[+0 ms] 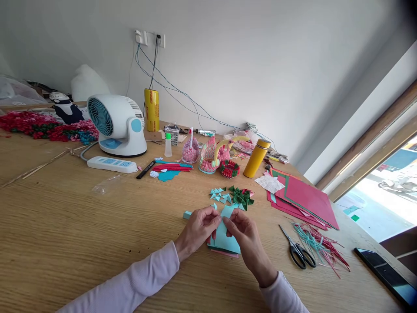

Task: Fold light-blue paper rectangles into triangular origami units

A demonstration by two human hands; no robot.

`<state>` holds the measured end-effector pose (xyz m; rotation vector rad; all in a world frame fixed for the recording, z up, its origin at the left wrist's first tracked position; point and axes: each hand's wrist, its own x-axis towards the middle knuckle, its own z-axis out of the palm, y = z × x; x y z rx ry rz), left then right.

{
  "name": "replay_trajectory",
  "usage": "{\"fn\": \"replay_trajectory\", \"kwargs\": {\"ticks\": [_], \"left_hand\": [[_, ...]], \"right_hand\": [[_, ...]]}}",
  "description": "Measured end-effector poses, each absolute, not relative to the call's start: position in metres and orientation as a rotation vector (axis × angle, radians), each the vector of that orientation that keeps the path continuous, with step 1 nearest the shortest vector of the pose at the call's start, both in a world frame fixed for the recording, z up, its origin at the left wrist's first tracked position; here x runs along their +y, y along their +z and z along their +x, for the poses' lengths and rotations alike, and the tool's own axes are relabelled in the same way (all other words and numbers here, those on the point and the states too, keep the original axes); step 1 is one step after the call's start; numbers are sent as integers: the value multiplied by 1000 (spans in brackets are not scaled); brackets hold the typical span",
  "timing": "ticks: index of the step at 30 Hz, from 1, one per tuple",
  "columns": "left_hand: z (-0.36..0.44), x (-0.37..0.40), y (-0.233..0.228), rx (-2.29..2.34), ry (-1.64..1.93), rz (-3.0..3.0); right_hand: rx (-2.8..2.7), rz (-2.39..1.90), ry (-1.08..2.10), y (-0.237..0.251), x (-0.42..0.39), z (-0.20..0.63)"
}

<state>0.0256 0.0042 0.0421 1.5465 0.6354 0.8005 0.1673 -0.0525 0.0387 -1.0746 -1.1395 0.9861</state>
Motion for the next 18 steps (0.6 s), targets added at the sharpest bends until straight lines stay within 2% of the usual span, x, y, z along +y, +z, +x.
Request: {"fn": "replay_trajectory", "kwargs": {"ticks": [18], "left_hand": [[25, -1, 49, 536, 693, 1142]], "right_hand": [[-1229, -1091, 863, 30, -53, 181]]}}
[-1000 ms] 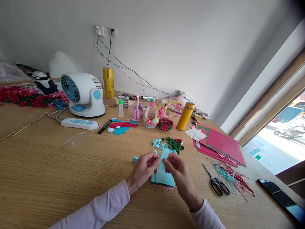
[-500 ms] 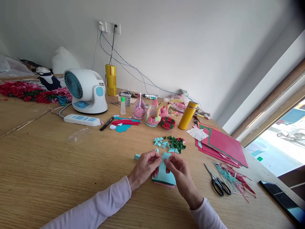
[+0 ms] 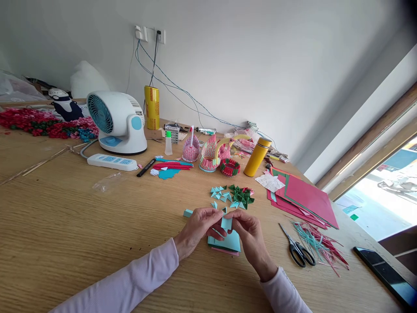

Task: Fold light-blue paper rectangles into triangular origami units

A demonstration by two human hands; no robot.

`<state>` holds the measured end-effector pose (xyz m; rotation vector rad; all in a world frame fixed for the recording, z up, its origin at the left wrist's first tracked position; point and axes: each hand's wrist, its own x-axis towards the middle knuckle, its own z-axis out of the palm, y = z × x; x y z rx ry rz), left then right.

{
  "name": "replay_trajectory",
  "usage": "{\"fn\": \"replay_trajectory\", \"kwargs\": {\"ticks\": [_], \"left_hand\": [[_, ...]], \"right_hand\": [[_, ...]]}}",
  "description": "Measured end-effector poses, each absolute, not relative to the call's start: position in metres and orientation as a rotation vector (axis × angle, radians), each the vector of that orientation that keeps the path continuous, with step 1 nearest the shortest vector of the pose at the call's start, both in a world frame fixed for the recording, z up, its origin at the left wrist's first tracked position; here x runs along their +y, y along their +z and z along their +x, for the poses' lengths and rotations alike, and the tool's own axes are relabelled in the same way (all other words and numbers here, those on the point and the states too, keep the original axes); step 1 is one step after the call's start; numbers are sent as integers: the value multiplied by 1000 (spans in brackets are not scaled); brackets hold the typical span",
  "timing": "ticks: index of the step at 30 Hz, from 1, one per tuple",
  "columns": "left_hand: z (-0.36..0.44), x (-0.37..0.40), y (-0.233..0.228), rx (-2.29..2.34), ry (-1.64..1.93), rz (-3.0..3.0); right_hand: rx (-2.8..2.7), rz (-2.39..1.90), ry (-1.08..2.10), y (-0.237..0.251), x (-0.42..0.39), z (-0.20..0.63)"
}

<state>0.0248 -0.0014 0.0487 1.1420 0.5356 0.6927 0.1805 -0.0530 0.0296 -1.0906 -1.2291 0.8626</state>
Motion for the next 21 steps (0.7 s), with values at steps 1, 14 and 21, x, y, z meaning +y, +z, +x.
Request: {"fn": "replay_trajectory", "kwargs": {"ticks": [1, 14, 21], "left_hand": [[25, -1, 49, 531, 685, 1145], [28, -1, 40, 628, 766, 1465], [30, -6, 36, 632, 773, 1487]], "right_hand": [[-1214, -1091, 863, 29, -53, 180], [-1296, -1247, 758, 36, -54, 181], [-1135, -1227, 777, 29, -50, 179]]}}
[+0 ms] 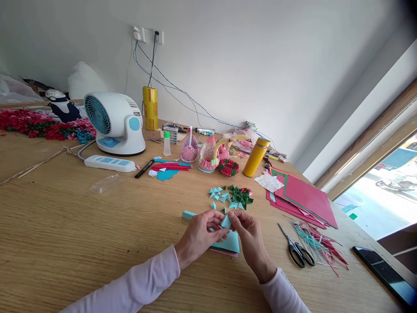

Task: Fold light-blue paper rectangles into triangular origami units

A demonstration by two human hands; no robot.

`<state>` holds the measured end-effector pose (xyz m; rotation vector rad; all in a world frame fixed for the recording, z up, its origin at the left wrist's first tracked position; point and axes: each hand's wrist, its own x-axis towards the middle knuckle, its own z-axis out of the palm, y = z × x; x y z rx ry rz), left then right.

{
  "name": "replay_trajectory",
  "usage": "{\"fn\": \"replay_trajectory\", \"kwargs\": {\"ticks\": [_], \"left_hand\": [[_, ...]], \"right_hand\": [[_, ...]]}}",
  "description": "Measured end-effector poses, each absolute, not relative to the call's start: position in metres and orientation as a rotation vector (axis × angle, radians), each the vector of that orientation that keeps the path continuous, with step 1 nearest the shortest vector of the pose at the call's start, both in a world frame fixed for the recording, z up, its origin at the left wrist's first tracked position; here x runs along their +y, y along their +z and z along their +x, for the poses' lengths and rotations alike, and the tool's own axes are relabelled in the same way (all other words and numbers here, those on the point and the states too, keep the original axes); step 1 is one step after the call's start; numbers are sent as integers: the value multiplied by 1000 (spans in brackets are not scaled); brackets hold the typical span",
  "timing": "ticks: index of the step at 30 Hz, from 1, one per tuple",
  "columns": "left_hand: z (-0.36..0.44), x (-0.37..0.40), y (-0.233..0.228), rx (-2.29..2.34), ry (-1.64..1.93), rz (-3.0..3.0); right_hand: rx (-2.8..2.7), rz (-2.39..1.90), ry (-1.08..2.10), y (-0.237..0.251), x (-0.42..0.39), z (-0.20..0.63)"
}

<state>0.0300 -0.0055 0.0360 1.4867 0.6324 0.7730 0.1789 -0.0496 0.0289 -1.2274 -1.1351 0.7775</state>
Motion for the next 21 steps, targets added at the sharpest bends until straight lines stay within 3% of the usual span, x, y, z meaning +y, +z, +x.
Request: {"fn": "replay_trajectory", "kwargs": {"ticks": [12, 21], "left_hand": [[28, -5, 38, 644, 780, 1501], [30, -4, 29, 652, 802, 1501]], "right_hand": [[-1170, -1231, 776, 26, -52, 178], [-1293, -1299, 598, 22, -52, 174]]}}
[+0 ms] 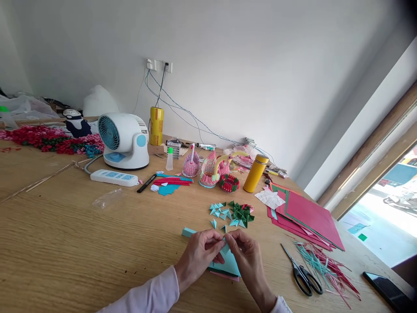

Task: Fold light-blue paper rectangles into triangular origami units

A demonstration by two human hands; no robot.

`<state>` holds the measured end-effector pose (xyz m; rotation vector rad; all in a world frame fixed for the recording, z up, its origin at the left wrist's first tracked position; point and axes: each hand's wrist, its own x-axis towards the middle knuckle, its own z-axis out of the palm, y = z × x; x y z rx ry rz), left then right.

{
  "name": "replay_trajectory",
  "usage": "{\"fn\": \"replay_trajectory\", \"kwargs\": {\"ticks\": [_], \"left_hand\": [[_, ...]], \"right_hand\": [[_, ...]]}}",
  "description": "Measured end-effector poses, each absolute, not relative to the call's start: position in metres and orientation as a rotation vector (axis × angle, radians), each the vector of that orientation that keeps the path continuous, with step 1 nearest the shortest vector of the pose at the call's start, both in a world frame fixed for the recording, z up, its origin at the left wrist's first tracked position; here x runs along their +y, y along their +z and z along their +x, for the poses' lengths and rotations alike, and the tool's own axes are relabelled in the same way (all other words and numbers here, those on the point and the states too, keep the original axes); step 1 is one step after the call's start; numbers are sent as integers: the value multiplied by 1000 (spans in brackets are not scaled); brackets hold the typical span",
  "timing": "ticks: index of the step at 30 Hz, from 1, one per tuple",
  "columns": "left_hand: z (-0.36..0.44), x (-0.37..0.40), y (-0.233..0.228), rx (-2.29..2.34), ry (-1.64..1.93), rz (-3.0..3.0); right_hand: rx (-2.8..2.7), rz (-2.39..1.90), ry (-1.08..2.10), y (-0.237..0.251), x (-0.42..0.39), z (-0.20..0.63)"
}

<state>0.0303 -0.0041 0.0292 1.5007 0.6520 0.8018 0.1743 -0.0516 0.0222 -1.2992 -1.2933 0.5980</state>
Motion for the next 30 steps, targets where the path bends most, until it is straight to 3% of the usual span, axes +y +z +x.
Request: {"fn": "replay_trajectory", "kwargs": {"ticks": [6, 14, 30], "left_hand": [[30, -7, 38, 633, 793, 1486], [30, -2, 33, 579, 752, 1305], [30, -3, 30, 498, 742, 1338]], "right_hand": [[-1336, -1334, 529, 22, -51, 177], [-1218, -1237, 772, 32, -51, 180], [-1128, -1186, 817, 25, -49, 176]]}}
